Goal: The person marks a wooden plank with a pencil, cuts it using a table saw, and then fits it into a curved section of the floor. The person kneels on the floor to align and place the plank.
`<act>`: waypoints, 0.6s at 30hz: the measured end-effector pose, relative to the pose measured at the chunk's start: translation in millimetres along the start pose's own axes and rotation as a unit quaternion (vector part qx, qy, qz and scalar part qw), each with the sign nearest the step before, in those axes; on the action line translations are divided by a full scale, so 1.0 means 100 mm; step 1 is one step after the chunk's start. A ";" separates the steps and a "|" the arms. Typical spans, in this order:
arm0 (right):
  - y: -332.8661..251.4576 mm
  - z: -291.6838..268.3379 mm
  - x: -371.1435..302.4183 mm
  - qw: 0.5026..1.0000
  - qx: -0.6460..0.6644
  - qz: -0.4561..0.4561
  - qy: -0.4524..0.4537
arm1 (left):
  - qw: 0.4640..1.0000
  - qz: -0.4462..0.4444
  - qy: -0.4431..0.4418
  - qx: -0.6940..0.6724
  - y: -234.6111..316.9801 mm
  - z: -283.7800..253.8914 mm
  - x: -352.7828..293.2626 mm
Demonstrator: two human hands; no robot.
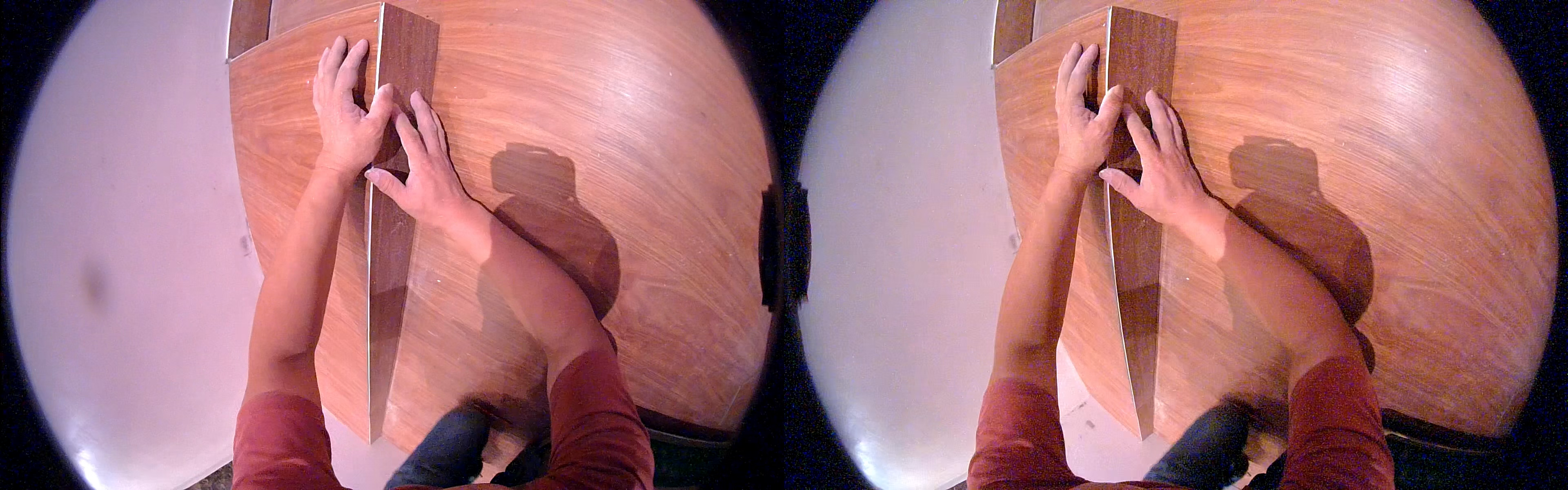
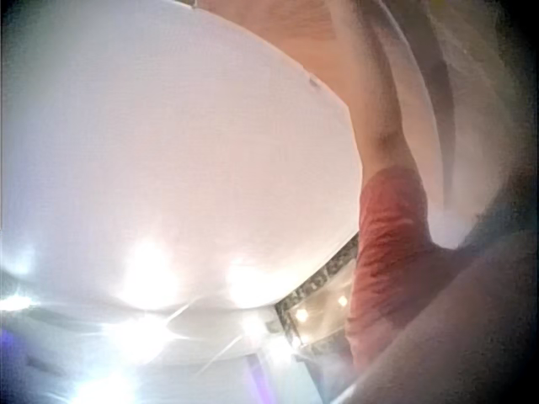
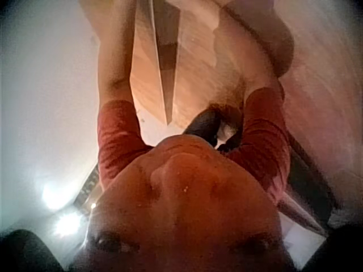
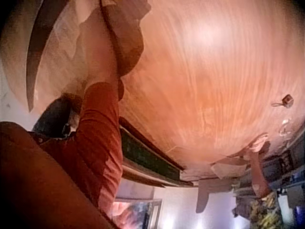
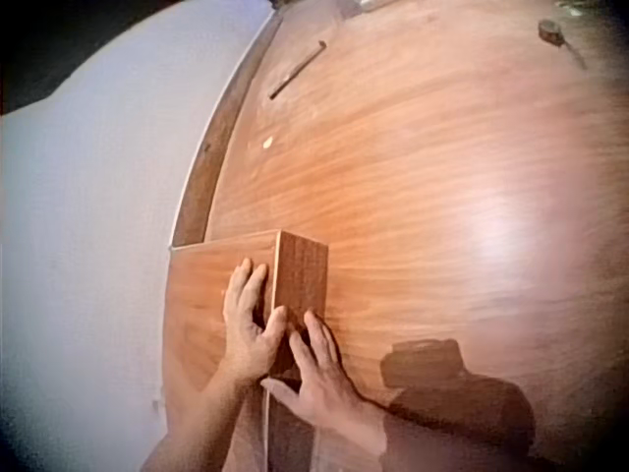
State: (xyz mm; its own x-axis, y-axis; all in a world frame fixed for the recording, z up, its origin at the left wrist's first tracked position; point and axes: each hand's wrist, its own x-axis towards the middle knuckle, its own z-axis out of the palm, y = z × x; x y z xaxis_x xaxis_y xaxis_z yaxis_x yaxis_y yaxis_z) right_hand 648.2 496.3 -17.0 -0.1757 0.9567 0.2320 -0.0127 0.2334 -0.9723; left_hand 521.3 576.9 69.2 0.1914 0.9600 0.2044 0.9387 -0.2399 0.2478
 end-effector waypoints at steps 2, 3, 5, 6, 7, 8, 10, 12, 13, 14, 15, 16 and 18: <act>0.00 -0.02 0.02 1.000 0.002 0.003 -0.004 | 1.000 -0.002 0.001 -0.003 0.02 0.00 0.03; 0.01 -0.04 0.04 1.000 0.003 0.004 -0.005 | 1.000 -0.004 0.001 -0.004 0.04 -0.01 0.03; 0.00 -0.08 0.04 1.000 0.016 0.005 -0.006 | 1.000 -0.001 0.000 0.001 0.09 -0.04 0.02; -0.02 -0.11 0.05 1.000 0.021 0.003 -0.005 | 1.000 0.002 -0.002 0.007 0.10 -0.07 0.00; -0.05 -0.16 0.06 1.000 0.023 0.013 0.005 | 1.000 0.007 -0.005 0.015 0.10 -0.08 0.00; -0.03 -0.16 0.14 0.998 0.043 0.028 0.033 | 1.000 0.011 0.003 0.002 0.07 -0.08 0.00; 0.07 -0.14 0.25 0.990 0.082 0.073 0.089 | 0.999 0.014 0.002 -0.030 0.02 -0.05 -0.05; 0.12 -0.20 0.36 0.955 0.215 0.128 0.159 | 1.000 0.004 -0.008 -0.011 0.16 -0.04 0.01; 0.19 -0.23 0.55 0.977 0.111 0.059 0.172 | 1.000 0.003 -0.008 -0.003 0.20 -0.05 0.03; 0.27 -0.22 0.75 0.984 0.013 -0.001 0.180 | 1.000 -0.005 -0.017 0.012 0.18 -0.08 0.00; 0.35 -0.24 0.96 0.982 0.018 -0.017 0.185 | 1.000 0.000 -0.014 0.002 0.16 -0.09 -0.04; 0.42 -0.41 1.27 0.980 0.015 -0.037 0.194 | 1.000 -0.007 -0.025 -0.007 0.20 -0.08 -0.04; 0.49 -0.47 1.51 0.980 0.007 -0.065 0.188 | 0.999 -0.012 -0.028 -0.009 0.25 -0.13 0.06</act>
State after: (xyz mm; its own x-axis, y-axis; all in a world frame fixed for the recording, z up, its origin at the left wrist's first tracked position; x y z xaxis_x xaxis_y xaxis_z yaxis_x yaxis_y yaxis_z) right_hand 667.1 660.2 -28.1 0.2030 0.9160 0.3460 -0.0257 0.3582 -0.9333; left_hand 541.8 574.5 88.8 0.1859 0.9719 0.1447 0.9380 -0.2194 0.2683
